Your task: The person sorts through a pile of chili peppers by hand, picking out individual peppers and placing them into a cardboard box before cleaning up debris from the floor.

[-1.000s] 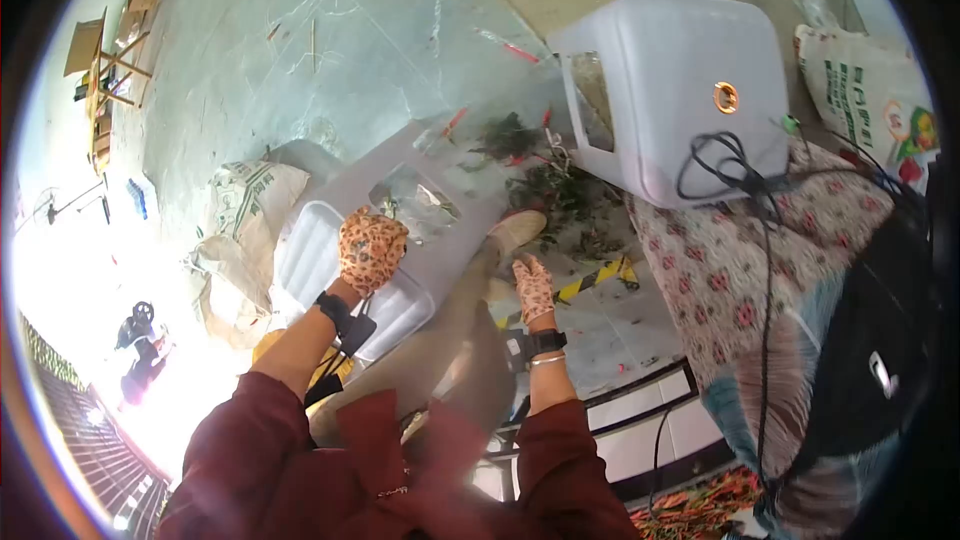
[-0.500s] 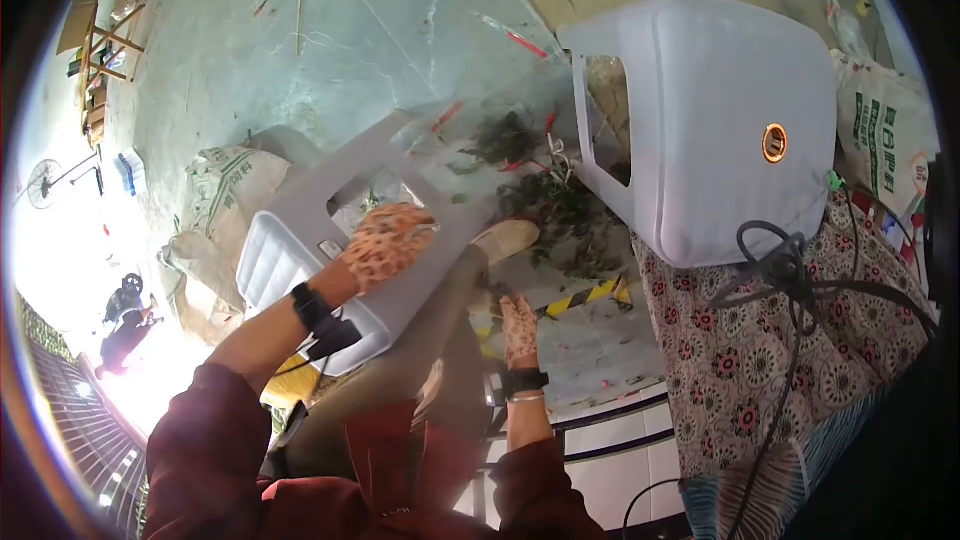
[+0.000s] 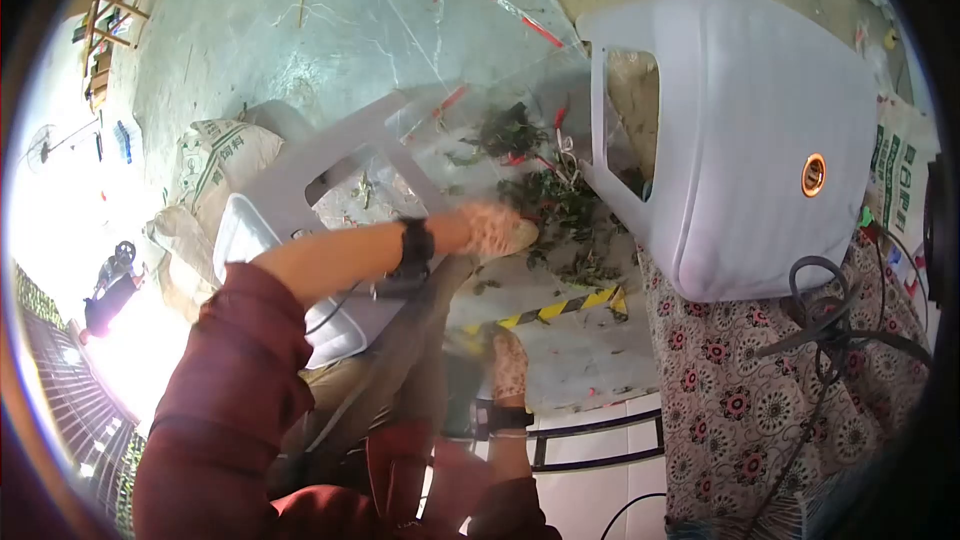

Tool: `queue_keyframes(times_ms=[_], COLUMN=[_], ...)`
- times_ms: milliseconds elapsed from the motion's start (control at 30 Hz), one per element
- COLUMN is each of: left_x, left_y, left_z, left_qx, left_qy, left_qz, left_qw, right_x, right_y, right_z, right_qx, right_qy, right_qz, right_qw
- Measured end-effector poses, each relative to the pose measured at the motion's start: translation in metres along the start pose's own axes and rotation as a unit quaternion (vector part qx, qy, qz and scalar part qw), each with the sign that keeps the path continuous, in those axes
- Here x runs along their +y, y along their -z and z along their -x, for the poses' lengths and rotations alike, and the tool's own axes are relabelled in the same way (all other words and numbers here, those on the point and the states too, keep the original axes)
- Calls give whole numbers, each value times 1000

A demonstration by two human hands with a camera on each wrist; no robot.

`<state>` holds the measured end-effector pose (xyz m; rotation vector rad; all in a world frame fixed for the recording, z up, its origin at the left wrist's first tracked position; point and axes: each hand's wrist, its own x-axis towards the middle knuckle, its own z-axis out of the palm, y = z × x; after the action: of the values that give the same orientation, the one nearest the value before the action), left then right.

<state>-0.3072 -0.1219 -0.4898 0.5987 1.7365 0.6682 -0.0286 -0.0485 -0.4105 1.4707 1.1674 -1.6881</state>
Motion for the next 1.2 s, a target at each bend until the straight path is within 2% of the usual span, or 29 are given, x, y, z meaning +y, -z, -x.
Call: queue_keyframes(times_ms=[67, 100, 133, 167, 233, 267, 333, 367, 400, 533, 600, 633, 700, 767, 833, 867, 900, 933, 1033, 1100, 1133, 1200], left_x=[-2, -10, -25, -43, -68, -74, -95, -108, -113, -126, -128, -131, -132, -133, -135, -131, -119, -99, -30, 25, 41, 63], left_y=[22, 19, 7, -7, -24, -29, -50, -64, -69, -83, -84, -87, -92, -95, -96, -100, -99, -87, -49, -32, -33, -43], left_z=[-10, -16, -27, -40, -58, -67, -84, -95, -102, -107, -105, -105, -108, -107, -87, -71, -59, -50, -9, 40, 59, 98], left_qx=[-103, -97, -77, -57, -51, -25, -5, 35, 76, 4, 77, 75, 93, 65, 37, 109, 184, 199, 106, 89, 106, 118], left_qy=[116, 115, 115, 115, 126, 123, 123, 169, 215, 247, 185, 185, 211, 186, 162, 88, 13, 6, 33, -113, -117, -182], left_qz=[-121, -122, -179, -233, -228, -250, -267, -246, -226, -213, -272, -273, -172, -189, -214, -265, -312, -321, -174, -281, -296, -193], left_qw=[980, 981, 974, 964, 964, 960, 956, 954, 947, 945, 941, 941, 958, 962, 963, 954, 932, 926, 978, 949, 942, 957], right_x=[13, 24, 40, 30, 1, 31, 32, 26, 19, 52, 63, 66, 63, 56, 45, 32, 21, 10, -5, -35, -55, -61], right_y=[5, 9, 13, 13, 10, 20, 23, 24, 19, 25, 24, 23, 18, 20, 17, 10, 8, 5, 1, -4, -8, -8], right_z=[-10, -18, -25, -24, -11, -14, -5, 1, 6, 2, 4, 7, 11, 16, 18, 21, 26, 31, 42, 59, 76, 91], right_qx=[-11, -16, -17, -16, 12, -13, -14, -15, -4, 2, 10, 13, 13, 20, 22, 19, 19, 17, 30, 1, 17, 19], right_qy=[-11, -26, -5, -2, 19, 20, 12, 10, 12, -29, -47, -55, -45, -32, -41, -6, 11, 12, 51, 91, 167, 226], right_qz=[-38, -81, -56, -52, 11, -9, 10, 28, -7, -49, -86, -104, -107, -110, -14, -51, -52, -62, -40, -80, -6, 2], right_qw=[999, 996, 998, 999, 1000, 1000, 1000, 999, 1000, 998, 995, 993, 993, 993, 999, 999, 998, 998, 997, 993, 986, 974])
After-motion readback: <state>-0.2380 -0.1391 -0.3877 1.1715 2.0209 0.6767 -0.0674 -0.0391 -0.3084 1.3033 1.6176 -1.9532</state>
